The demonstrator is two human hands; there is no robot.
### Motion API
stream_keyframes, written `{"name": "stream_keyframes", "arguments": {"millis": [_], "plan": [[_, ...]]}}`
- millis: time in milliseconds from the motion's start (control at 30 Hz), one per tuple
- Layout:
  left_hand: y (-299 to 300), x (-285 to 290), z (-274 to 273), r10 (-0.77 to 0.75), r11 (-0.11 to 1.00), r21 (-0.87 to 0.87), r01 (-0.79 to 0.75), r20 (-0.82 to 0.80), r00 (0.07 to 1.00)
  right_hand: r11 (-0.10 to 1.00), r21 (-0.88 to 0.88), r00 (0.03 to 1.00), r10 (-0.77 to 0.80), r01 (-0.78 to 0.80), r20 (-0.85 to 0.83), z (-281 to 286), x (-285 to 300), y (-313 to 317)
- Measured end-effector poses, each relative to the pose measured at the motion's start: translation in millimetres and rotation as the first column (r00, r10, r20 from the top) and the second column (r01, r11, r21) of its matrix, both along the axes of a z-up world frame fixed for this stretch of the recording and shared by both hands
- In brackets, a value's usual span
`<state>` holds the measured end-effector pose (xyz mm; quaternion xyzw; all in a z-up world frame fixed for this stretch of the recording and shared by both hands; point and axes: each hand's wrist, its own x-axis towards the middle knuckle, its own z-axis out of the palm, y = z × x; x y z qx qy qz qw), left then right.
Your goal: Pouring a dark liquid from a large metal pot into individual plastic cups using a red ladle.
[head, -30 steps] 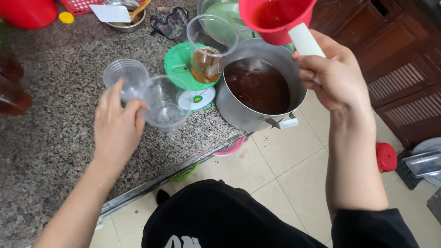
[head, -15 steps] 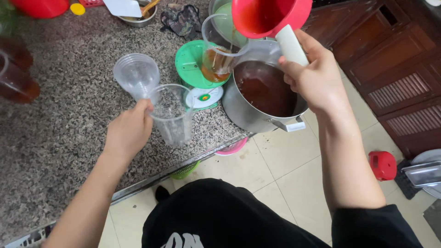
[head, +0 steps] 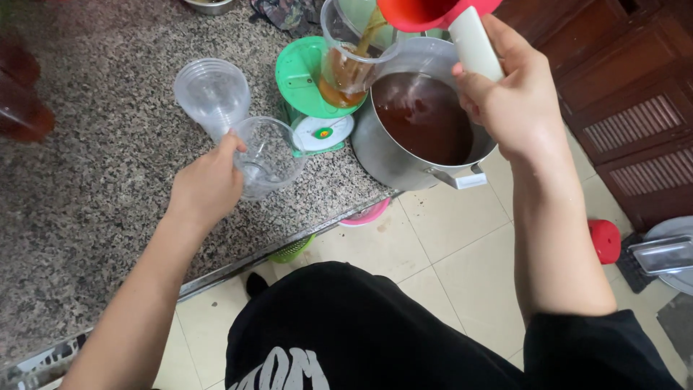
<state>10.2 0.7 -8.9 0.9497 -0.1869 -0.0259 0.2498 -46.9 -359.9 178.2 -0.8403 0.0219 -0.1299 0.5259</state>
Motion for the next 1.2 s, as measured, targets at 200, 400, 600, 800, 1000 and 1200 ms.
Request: {"name": "stream_keyframes", "arguments": {"millis": [200, 400, 600, 800, 1000, 1200], "plan": [[0, 0, -3, -0.014, 0.999, 0.052, 0.015, -0.019, 1.0, 1.0, 0.027, 0.999, -0.006, 0.007, -0.033, 1, -5, 1], [-2, 4, -7, -0.016, 0.998, 0.059, 0.021, -0.069, 0.997, 0.999, 0.017, 0.999, -0.029, 0.03, -0.039, 1, -6, 1], [1, 12, -35, 0.042, 0.998, 0.056, -0.033, -0.163, 0.986, 1.0, 0.011, 1.0, -0.011, 0.011, -0.022, 0, -6, -1], [5, 17, -60, 0.059, 0.997, -0.047, -0.069, -0.178, 0.982, 1.0, 0.01, 1.0, -0.015, 0.015, -0.021, 2, -6, 2], [3, 13, -54, 0.088, 0.995, -0.028, -0.098, -0.244, 0.966, 1.0, -0.01, 1.0, 0.016, -0.016, 0.0, 0, -7, -1], [6, 14, -75, -0.003, 0.994, -0.107, -0.01, -0.122, 0.993, 1.0, -0.012, 1.0, 0.028, -0.028, -0.002, 2, -6, 0]]}}
